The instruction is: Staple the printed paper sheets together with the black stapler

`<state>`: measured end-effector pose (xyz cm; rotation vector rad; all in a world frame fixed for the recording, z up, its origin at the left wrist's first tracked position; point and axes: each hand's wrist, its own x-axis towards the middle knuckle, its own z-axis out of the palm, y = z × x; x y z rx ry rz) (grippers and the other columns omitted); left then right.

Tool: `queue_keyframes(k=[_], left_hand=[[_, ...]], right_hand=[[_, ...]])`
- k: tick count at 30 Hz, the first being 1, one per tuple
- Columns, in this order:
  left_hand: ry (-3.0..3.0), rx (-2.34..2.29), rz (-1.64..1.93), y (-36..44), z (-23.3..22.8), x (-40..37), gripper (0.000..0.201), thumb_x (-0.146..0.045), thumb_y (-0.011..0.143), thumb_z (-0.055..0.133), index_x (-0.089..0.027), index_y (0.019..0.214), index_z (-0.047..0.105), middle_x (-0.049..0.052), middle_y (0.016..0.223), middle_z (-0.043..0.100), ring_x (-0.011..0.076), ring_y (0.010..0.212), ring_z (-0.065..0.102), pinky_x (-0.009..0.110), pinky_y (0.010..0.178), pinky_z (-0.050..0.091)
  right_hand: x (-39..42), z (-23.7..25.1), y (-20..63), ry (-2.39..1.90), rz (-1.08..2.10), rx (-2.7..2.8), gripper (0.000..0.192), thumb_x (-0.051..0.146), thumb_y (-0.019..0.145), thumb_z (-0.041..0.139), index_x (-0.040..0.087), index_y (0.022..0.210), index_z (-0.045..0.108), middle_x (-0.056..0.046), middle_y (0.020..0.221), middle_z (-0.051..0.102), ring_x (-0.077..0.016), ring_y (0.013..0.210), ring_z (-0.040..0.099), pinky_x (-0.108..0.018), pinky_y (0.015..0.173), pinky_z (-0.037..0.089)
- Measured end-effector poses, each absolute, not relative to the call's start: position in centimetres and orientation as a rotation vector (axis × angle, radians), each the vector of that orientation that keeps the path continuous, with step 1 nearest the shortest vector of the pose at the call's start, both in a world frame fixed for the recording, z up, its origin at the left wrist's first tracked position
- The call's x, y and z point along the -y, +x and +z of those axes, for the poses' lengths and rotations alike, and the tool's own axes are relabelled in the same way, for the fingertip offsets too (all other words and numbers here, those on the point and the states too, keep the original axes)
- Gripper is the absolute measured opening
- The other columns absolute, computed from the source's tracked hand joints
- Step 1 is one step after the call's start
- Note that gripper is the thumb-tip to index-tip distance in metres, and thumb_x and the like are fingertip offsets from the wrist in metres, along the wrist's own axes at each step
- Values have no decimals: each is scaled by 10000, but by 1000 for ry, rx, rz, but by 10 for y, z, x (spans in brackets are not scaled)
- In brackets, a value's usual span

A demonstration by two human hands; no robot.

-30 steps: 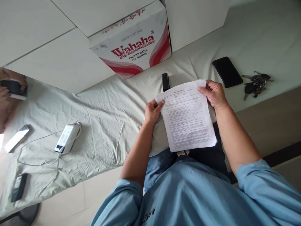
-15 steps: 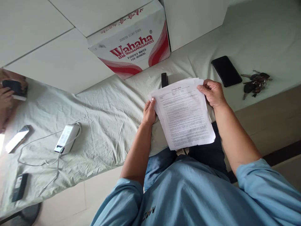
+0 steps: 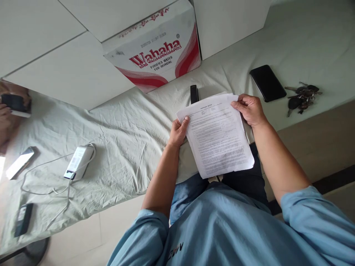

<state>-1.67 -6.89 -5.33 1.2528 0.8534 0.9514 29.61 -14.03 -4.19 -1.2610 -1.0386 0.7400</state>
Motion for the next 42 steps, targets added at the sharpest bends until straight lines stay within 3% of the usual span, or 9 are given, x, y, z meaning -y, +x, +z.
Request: queue_keyframes(k=[5,14,21,25,32,42], left_hand=[[1307,-890,919,-19,-55,68,616,-783,900,773,-179,790,721,42,712,715,155,620,681,258,540,530],[1293,-978,922,-17,-50,69,701,-888,875,699,-189,862,732,77,741,730,252,809,767,300,603,590],[1289,-950,920,-20,-57,67,652,-836,873,757,-185,857,745,79,739,726,223,737,743,299,602,584],[1258,-917,895,-17,-54,69,646,-827,841,795,-183,865,757,87,746,743,260,784,781,322,614,619],[1159,-902,904,-14,-48,71,609,-787,763,880,-203,883,754,118,843,779,368,996,825,453,785,709],[1153,-900,884,-14,-47,72,614,-791,743,885,-207,857,738,104,748,744,383,970,829,450,733,709]], right_hand=[[140,-42,295,-1260,730,1049,531,727,666,972,262,781,743,18,768,749,-163,706,675,-315,651,580],[136,-48,301,-1305,518,1077,427,618,738,971,259,813,752,37,756,672,-136,683,584,-332,694,526],[138,-43,298,-1302,577,1076,460,670,712,962,274,801,746,23,760,675,-158,705,582,-349,694,505],[138,-42,298,-1327,581,1082,478,695,709,950,279,807,736,19,756,667,-174,717,587,-363,705,507],[139,-44,298,-1332,584,1097,483,721,718,937,292,822,742,21,764,673,-178,736,596,-368,710,508],[138,-43,298,-1319,593,1088,513,752,701,941,293,824,748,26,753,663,-179,746,612,-362,707,506]])
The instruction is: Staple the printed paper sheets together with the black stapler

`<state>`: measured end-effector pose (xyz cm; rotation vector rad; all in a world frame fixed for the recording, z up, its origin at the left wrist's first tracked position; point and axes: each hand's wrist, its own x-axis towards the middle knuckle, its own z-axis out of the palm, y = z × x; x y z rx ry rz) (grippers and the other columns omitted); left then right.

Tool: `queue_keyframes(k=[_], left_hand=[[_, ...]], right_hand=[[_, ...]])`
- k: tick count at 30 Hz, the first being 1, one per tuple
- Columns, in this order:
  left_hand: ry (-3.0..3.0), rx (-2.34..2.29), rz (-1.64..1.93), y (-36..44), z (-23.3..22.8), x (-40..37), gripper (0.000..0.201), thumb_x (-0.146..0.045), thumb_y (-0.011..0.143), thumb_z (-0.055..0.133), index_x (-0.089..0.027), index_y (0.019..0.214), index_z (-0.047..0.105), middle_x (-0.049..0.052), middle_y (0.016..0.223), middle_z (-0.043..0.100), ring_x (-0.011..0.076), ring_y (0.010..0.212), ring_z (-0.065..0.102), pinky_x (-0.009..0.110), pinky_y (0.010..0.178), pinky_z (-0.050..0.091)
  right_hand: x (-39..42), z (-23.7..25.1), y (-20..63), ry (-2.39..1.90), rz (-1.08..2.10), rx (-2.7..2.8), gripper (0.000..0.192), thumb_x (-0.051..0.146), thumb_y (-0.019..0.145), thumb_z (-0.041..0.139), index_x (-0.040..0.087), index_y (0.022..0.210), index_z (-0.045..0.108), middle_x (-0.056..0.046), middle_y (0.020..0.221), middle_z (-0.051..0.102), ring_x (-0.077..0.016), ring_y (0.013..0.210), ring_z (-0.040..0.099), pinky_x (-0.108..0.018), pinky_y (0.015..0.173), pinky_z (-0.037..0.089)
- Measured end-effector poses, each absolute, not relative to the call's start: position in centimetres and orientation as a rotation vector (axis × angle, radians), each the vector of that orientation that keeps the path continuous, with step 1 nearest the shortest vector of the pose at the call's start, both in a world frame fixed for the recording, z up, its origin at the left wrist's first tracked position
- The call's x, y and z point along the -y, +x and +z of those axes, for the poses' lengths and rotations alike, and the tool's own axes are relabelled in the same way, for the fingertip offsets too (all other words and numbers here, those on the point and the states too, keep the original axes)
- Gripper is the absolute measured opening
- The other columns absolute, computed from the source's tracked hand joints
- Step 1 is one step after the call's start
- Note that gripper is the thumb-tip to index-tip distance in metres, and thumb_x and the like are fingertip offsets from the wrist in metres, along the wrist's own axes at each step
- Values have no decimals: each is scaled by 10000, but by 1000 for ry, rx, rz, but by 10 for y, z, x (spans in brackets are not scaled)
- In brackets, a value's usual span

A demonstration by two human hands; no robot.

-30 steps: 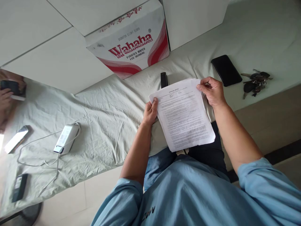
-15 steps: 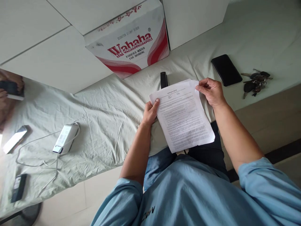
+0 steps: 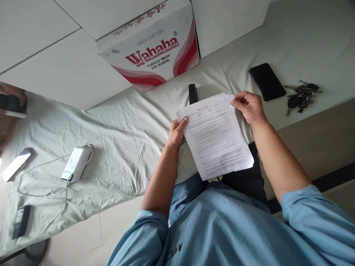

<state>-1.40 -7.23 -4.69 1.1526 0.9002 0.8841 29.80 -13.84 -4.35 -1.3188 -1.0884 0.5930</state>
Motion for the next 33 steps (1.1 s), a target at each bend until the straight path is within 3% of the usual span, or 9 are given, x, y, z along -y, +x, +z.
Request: queue_keyframes(k=[12,21,25,29,33], left_hand=[[1165,-886,868,-14,-47,73,619,-786,771,879,-188,828,731,130,789,754,373,980,829,436,764,712],[1222,-923,901,-16,-52,71,608,-787,839,825,-189,798,724,60,692,701,236,715,757,318,596,602],[1203,-927,904,-17,-55,70,601,-784,850,819,-187,852,743,65,722,710,236,729,755,314,590,578],[1213,-952,918,-17,-56,70,599,-791,859,802,-196,908,767,73,763,739,269,810,781,330,625,596],[1236,-972,940,-17,-53,70,577,-784,882,784,-208,919,781,74,787,754,268,824,781,341,658,607]], right_hand=[[138,-42,296,-1314,584,1042,552,787,664,940,288,807,754,28,756,692,-161,702,607,-358,709,552],[137,-44,297,-1321,596,1084,544,792,685,924,294,822,754,19,771,690,-174,717,593,-366,709,516],[138,-43,297,-1352,590,1149,490,724,737,925,283,830,732,18,768,671,-182,745,597,-366,723,503],[137,-46,297,-1375,522,1179,430,691,825,871,302,952,738,2,901,717,-188,840,636,-361,795,541],[136,-47,296,-1368,540,1193,500,728,852,827,311,1115,743,-17,1009,771,-192,907,695,-341,817,566]])
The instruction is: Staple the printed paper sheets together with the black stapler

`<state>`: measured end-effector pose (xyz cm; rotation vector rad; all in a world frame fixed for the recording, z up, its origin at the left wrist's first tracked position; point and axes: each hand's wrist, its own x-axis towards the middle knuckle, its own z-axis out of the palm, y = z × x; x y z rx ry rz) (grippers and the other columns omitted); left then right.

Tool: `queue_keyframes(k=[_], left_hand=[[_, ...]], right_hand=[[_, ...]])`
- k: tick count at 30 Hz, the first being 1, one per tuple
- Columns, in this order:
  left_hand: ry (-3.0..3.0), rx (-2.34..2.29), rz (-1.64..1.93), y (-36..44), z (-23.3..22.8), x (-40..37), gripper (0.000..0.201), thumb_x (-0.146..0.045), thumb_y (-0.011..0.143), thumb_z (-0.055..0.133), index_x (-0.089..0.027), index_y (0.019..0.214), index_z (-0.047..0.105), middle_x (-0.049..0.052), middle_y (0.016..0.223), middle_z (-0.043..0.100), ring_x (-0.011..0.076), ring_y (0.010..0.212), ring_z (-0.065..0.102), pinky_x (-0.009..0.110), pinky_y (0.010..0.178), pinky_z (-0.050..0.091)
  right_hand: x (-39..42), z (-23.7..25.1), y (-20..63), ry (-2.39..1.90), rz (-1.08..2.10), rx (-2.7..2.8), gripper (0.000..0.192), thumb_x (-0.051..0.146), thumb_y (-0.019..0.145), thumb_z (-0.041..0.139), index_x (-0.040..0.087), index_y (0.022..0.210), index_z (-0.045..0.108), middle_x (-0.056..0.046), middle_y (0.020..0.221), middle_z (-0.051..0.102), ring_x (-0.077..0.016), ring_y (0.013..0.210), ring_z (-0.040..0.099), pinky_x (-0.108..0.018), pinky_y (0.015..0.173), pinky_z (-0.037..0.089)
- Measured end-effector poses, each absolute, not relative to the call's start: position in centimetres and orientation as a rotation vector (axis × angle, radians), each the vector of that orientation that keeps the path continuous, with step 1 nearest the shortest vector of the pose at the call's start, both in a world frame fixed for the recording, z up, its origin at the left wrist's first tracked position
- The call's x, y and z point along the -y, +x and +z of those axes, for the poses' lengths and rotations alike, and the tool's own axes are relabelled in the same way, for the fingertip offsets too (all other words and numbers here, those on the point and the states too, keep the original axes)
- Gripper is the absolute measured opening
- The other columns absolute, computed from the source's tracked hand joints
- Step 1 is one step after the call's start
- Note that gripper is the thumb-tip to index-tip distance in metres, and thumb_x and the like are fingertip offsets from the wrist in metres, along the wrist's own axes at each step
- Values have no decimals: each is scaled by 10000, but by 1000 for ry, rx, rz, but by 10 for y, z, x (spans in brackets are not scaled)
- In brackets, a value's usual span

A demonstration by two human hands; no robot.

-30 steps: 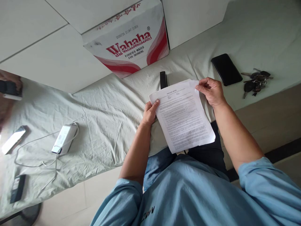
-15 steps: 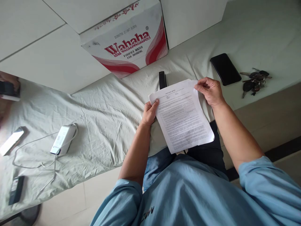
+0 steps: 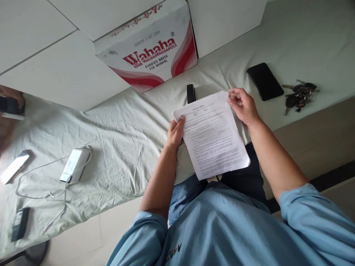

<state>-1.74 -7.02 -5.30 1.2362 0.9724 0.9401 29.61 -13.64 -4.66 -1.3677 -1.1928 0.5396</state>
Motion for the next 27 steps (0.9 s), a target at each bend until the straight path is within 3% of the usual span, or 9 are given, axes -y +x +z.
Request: queue_keyframes(k=[3,9,15,18,20,27], left_hand=[[1262,-983,944,-18,-50,72,583,-790,886,776,-207,891,776,66,777,749,243,778,758,325,636,584],[1305,-971,883,-15,-48,72,547,-735,864,827,-195,881,744,62,741,722,263,829,750,332,695,584],[1432,-1231,935,-5,-30,62,354,-474,908,806,-211,756,625,-17,645,562,146,657,541,259,591,421],[1622,-1535,725,3,-11,57,388,-285,931,705,-223,635,462,-49,610,407,121,619,383,282,590,302],[1748,-1589,557,9,-1,53,416,-236,929,672,-226,606,410,-50,604,379,122,625,366,297,615,287],[1723,-1642,493,13,-10,33,353,-288,877,681,-237,619,446,-48,581,370,131,601,381,298,603,293]], right_hand=[[137,-45,295,-1394,628,1252,518,698,801,879,278,1082,766,-3,877,776,-197,818,706,-343,771,564],[139,-42,296,-1417,645,1300,325,568,864,841,256,827,758,3,774,761,-185,709,651,-341,685,526],[139,-40,294,-1476,619,1406,321,520,882,779,246,750,678,1,737,738,-186,697,602,-348,680,451],[139,-38,291,-1538,571,1430,288,473,891,725,239,751,629,-6,722,709,-185,694,583,-350,700,432],[138,-36,289,-1578,544,1427,265,451,905,684,240,768,602,-9,723,686,-182,694,560,-346,695,410],[133,-33,283,-1752,411,1446,393,297,917,617,264,668,315,26,587,368,-158,628,321,-357,643,234]])
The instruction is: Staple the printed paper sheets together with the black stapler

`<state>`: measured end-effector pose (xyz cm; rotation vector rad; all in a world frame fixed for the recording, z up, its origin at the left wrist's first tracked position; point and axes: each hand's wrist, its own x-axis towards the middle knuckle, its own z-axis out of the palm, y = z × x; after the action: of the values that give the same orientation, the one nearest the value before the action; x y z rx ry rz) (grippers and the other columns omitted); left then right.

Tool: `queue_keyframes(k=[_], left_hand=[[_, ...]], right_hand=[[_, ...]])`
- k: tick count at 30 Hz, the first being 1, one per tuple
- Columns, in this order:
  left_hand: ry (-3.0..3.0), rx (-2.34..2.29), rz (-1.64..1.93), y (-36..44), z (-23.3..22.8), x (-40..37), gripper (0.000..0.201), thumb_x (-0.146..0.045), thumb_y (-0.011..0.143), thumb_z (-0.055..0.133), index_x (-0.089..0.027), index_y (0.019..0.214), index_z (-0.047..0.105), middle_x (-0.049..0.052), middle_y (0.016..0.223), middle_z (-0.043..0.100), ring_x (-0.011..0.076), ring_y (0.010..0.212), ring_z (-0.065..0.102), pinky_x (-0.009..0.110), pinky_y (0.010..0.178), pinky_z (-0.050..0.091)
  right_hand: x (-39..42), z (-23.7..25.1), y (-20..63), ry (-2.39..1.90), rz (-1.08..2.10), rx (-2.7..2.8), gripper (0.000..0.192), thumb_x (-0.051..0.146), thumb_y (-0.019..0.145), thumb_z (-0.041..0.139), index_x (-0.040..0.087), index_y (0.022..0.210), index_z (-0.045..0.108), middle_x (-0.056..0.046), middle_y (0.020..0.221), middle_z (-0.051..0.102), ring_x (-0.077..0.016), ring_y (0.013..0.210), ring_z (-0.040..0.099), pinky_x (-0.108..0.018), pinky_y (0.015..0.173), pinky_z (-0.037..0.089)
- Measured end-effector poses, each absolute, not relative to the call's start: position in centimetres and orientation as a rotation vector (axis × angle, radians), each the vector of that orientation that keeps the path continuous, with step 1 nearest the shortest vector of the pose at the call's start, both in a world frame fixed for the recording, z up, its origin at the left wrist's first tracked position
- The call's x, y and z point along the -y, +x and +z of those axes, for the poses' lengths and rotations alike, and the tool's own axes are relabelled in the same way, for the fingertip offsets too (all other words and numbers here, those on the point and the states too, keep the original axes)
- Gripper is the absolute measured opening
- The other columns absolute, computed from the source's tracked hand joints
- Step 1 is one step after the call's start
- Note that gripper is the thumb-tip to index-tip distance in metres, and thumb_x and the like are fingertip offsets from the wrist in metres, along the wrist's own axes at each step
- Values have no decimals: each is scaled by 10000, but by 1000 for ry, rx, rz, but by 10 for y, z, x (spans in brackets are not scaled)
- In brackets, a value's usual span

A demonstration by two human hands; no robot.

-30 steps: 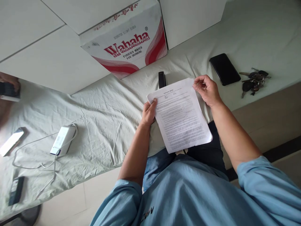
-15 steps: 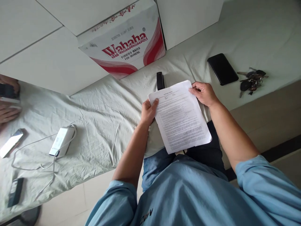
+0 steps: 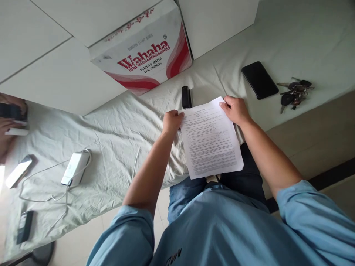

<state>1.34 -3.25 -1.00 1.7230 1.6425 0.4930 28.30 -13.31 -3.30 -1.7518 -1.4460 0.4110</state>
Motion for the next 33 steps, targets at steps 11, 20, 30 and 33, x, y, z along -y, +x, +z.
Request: queue_keyframes(k=[11,20,30,33], left_hand=[[2269,-1433,765,10,-16,16,516,-92,874,595,-216,1358,726,139,1433,756,312,1342,685,476,1210,492],[2550,-1170,462,-1,-19,27,843,7,846,481,-304,1618,609,53,1733,533,245,1532,622,567,1426,162],[1782,-1197,1031,-14,-35,30,413,-334,1048,613,-262,1451,673,136,1531,706,264,1286,739,405,987,660],[1403,-1130,1012,-13,-38,47,478,-627,1099,540,-202,1206,730,125,1109,820,176,807,759,288,670,623]], right_hand=[[133,-36,288,-1791,349,1423,379,251,941,628,264,697,338,23,620,368,-171,642,315,-362,648,219],[134,-30,286,-1802,373,1427,346,292,958,595,265,707,359,22,632,381,-175,643,344,-366,665,230],[166,-10,295,-1630,541,1462,417,453,957,650,247,673,424,39,626,366,-144,638,351,-336,636,291],[166,-1,298,-1577,529,1411,421,521,953,675,244,693,494,35,633,418,-145,644,377,-328,619,312]])
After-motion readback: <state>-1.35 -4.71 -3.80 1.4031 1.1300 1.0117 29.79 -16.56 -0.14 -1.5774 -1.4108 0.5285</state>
